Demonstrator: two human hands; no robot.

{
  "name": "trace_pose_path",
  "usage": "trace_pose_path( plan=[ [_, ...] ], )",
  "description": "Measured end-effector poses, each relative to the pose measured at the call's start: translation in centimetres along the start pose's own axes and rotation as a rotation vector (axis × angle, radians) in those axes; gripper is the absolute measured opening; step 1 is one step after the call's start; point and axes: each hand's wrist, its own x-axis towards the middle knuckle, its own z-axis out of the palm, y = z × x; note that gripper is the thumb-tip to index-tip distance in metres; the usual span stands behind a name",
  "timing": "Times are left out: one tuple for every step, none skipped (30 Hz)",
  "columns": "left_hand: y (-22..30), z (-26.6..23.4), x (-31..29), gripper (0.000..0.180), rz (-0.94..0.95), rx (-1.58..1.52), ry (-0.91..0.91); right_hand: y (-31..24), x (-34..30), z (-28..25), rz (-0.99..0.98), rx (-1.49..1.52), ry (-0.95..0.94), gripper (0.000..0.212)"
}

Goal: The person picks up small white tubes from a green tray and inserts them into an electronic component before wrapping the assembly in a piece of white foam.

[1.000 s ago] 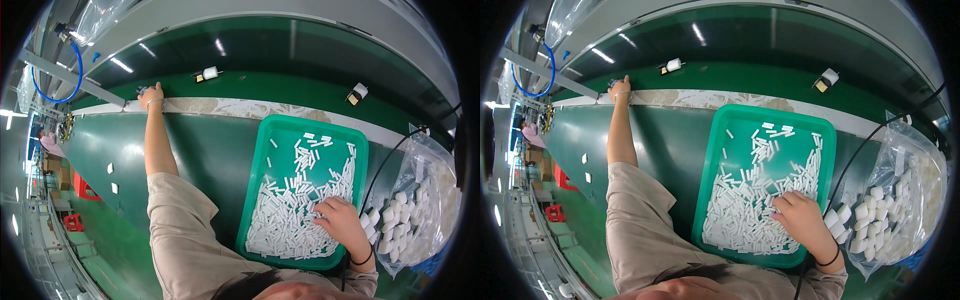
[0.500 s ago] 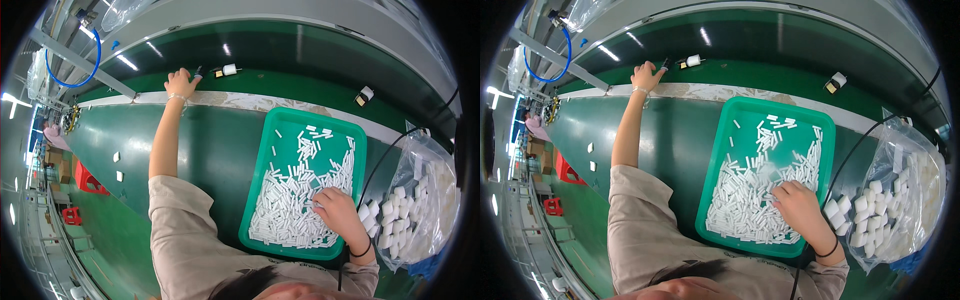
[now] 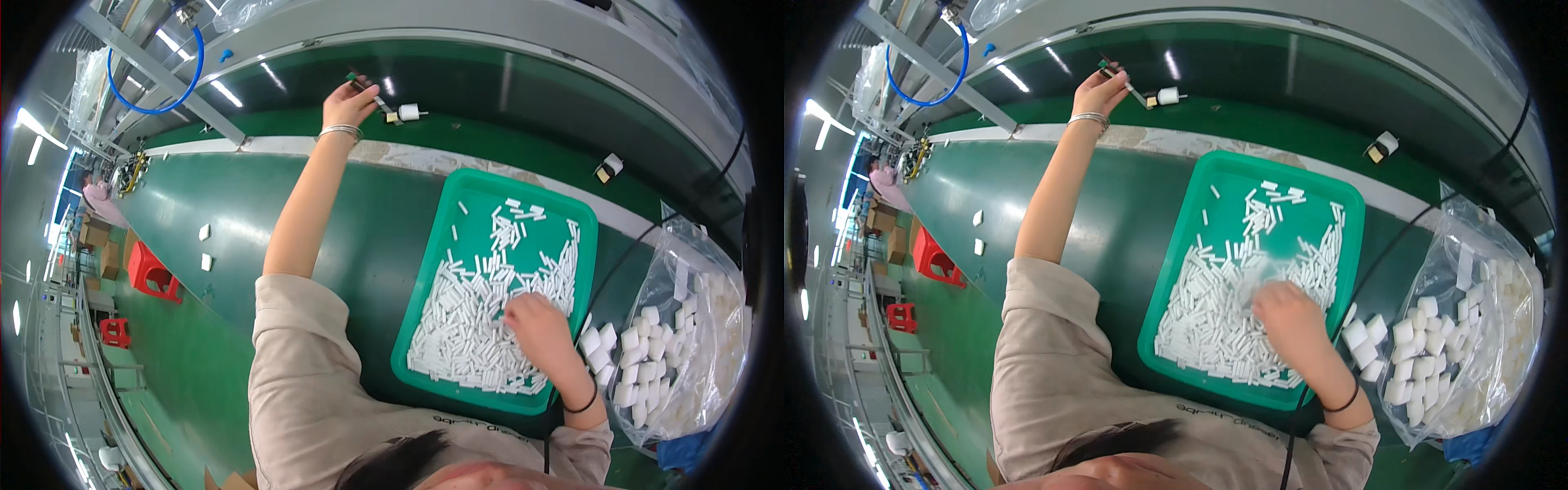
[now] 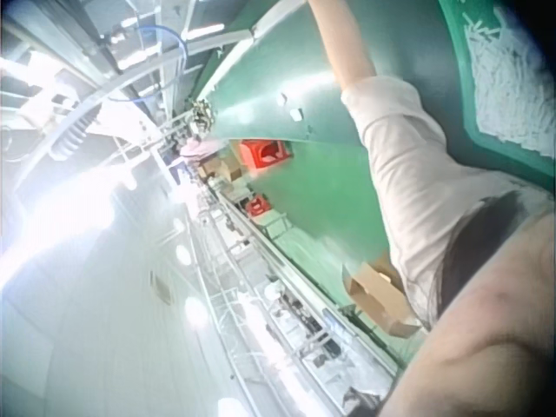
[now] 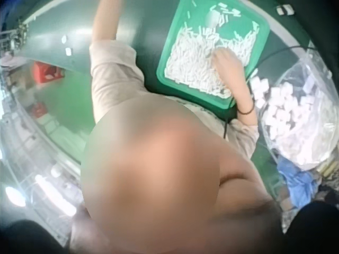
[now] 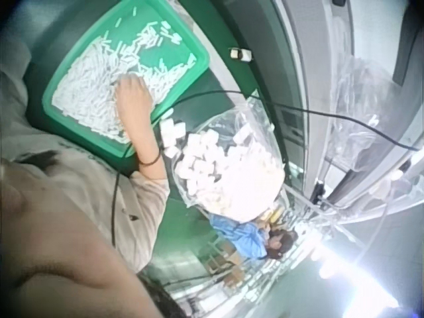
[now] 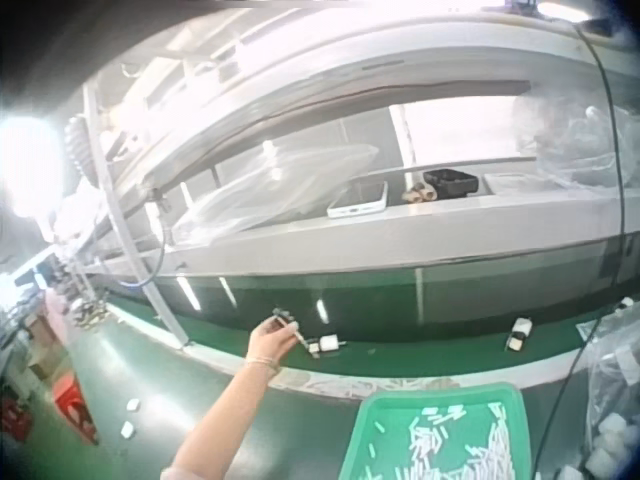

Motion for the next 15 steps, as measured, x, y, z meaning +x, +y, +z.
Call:
trace_pose_path(
  plan=[
    [1.1,1.6,-3.1,0.039,0.009,-0.056,-0.086,0.1,-0.1,-0.7,0.070,0.225,0.043,0.014],
    [1.9,2.6,-6.2,0.039,0.018,-0.114,-0.171,0.2,0.0,-1.3,0.141,0.448,0.088,0.013],
    [2.3,4.0,-9.1,0.041,-0.012,-0.183,-0.264,0.3,0.1,-2.0,0.172,0.598,0.162,0.012],
    [2.3,4.7,-12.0,0.044,-0.044,-0.247,-0.348,0.0,0.5,-3.2,0.233,0.693,0.151,0.013],
    [2.1,5.6,-14.7,0.045,-0.095,-0.310,-0.412,0.1,0.7,-3.8,0.213,0.708,0.234,0.013],
    [1.7,6.6,-17.0,0.047,-0.152,-0.377,-0.480,0.5,0.7,-4.2,0.200,0.717,0.320,0.013],
    [1.3,7.6,-19.1,0.048,-0.159,-0.397,-0.528,1.0,0.7,-4.7,0.234,0.702,0.332,0.013],
    [1.0,8.4,-21.0,0.050,-0.166,-0.415,-0.573,1.4,0.6,-4.8,0.258,0.807,0.388,0.012],
    [0.9,8.9,-22.5,0.051,-0.166,-0.446,-0.586,1.7,0.4,-4.9,0.276,0.914,0.446,0.011],
    [0.3,9.1,-23.4,0.050,-0.148,-0.484,-0.613,1.7,0.1,-5.0,0.304,0.904,0.457,0.011],
    [-0.4,9.2,-23.9,0.049,-0.126,-0.529,-0.602,1.7,0.1,-5.0,0.264,0.978,0.435,0.012],
    [-1.0,9.4,-24.3,0.047,-0.103,-0.572,-0.589,1.6,-0.1,-4.9,0.221,1.052,0.413,0.012],
    [-1.3,9.6,-24.5,0.047,-0.115,-0.576,-0.606,1.4,-0.4,-4.8,0.252,1.084,0.402,0.013],
    [-1.5,9.6,-24.7,0.047,-0.118,-0.589,-0.592,1.2,-0.6,-4.9,0.263,1.080,0.414,0.013],
    [-1.7,9.8,-24.8,0.047,-0.119,-0.600,-0.577,0.9,-0.7,-5.1,0.274,1.115,0.388,0.013]
  ],
)
